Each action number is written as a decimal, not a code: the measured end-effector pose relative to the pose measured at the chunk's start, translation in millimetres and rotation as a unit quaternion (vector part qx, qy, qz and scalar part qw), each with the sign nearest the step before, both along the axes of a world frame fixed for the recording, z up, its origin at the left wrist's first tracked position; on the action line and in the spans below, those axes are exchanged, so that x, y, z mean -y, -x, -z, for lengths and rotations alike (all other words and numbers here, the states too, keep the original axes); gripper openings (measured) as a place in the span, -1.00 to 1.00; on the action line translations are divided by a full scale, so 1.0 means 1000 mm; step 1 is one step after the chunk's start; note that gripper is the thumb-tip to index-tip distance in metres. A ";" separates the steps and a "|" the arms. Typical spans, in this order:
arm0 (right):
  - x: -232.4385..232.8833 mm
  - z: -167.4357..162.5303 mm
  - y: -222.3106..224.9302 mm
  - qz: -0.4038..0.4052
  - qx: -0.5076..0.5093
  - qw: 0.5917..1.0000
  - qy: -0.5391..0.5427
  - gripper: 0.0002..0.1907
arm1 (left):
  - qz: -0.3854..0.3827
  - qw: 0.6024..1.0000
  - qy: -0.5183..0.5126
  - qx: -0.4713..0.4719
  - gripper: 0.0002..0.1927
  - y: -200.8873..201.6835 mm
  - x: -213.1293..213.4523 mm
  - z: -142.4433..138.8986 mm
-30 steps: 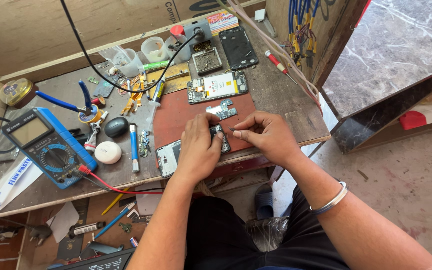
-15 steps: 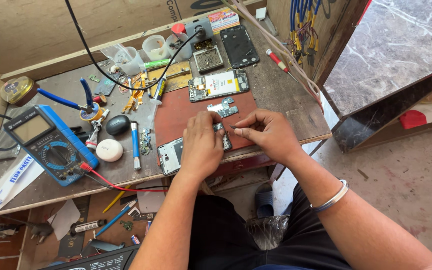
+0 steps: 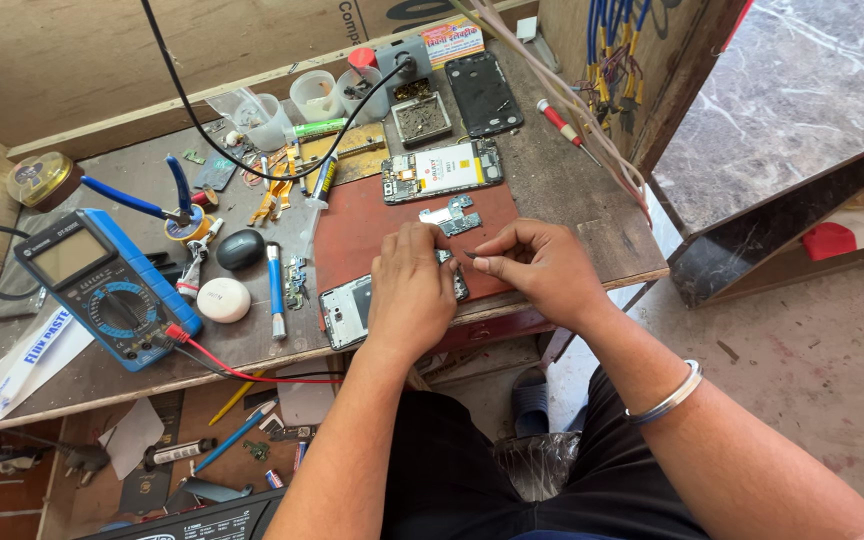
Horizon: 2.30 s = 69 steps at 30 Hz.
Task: The person works on a disassembled smartphone chassis, repeatedly peeling and repositioning a black adhesive strip along the frame edges. They hold the chassis with one hand and use the other to lift and press the strip, occasionally adjusting its placement.
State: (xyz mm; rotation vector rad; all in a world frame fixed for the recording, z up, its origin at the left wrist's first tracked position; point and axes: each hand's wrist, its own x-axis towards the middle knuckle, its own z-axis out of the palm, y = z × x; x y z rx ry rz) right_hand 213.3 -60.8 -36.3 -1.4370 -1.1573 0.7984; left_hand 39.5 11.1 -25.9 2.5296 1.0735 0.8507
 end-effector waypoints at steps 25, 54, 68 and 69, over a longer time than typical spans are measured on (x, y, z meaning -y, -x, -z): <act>-0.006 0.002 0.003 -0.006 -0.020 0.999 -0.040 -0.86 | 0.026 0.984 -0.052 -0.170 -0.88 -0.009 -0.003 -0.023; -0.006 0.014 -0.002 -0.017 -0.028 0.999 -0.028 -0.86 | 0.050 0.975 -0.101 -0.193 -0.83 0.001 -0.019 -0.013; -0.008 0.021 -0.005 -0.018 -0.043 0.999 -0.005 -0.85 | 0.051 0.992 -0.044 -0.108 -0.83 0.006 -0.018 -0.014; -0.008 0.021 -0.005 -0.015 -0.037 0.999 0.003 -0.85 | 0.051 0.993 -0.036 -0.101 -0.83 0.006 -0.018 -0.015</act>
